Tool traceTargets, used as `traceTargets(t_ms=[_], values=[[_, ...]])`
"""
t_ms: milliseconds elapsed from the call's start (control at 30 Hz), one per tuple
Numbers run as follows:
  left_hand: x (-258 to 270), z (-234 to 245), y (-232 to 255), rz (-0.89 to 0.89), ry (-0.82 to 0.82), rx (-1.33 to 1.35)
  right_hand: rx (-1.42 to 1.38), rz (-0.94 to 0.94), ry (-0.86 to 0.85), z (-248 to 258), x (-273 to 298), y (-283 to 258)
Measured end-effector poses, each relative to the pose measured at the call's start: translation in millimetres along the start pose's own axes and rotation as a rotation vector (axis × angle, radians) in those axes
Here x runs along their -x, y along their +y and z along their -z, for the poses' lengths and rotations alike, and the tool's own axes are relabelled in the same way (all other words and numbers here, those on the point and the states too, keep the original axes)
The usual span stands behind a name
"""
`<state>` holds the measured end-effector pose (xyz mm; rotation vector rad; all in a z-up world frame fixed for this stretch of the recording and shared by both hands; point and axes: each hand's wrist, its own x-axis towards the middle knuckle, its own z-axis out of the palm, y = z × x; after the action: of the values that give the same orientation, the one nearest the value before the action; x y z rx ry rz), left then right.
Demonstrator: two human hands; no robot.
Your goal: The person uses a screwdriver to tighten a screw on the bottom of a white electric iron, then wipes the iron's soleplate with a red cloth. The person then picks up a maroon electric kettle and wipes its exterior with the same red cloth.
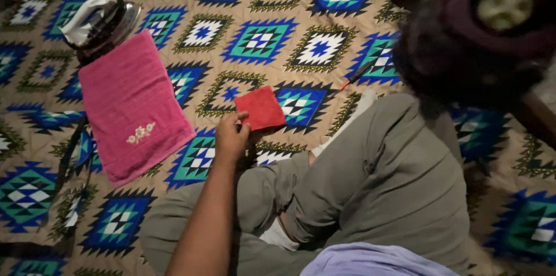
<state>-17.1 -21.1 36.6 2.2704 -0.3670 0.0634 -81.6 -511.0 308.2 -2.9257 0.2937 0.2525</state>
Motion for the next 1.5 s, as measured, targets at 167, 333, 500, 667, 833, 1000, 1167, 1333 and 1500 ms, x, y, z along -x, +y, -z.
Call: traceTargets(t_ms=[167, 333, 500, 667, 833, 1000, 1167, 1333, 1500], values=[[-7.9, 5.9, 4.8, 0.128, 0.023, 0.101, 0.051, 0.013, 0.031, 25.3, -34.9, -9.4], [-11.9, 14.8, 7.3, 0.199, 0.263, 0.125, 0.303, 0.150, 0.185, 25.1, -50.3, -56.5], [-16.5, 29.4, -1.6, 0.211, 0.470, 0.202, 0.071, 0.289, 0.087, -13.5, -73.3, -133.7], [-19.1, 31.9, -9.5, 0.138, 0.560, 0.112, -0.078, 0.344, 0.000, -60.5, -97.7, -188.1], [-22.3, 31.5, -15.7, 0.222, 0.552, 0.292, -0.053, 0.393, 0.098, -100.0, -119.5, -209.2], [-25.4, 24.4, -25.3, 0.261, 0.545, 0.343, -0.194, 0.416, 0.135, -105.3, -125.8, -201.7], [-24.8, 21.5, -26.5, 0.133, 0.565, 0.116, -0.574, 0.344, 0.059, -75.2, -105.9, -179.7], [-15.2, 26.3, -22.2, 0.298, 0.435, 0.047, -0.763, 0.191, 0.156, -54.5, -88.2, -111.8], [-9.9, 13.2, -19.5, 0.262, 0.288, -0.052, -0.261, 0.287, -0.230, -121.1, -94.2, -78.1]])
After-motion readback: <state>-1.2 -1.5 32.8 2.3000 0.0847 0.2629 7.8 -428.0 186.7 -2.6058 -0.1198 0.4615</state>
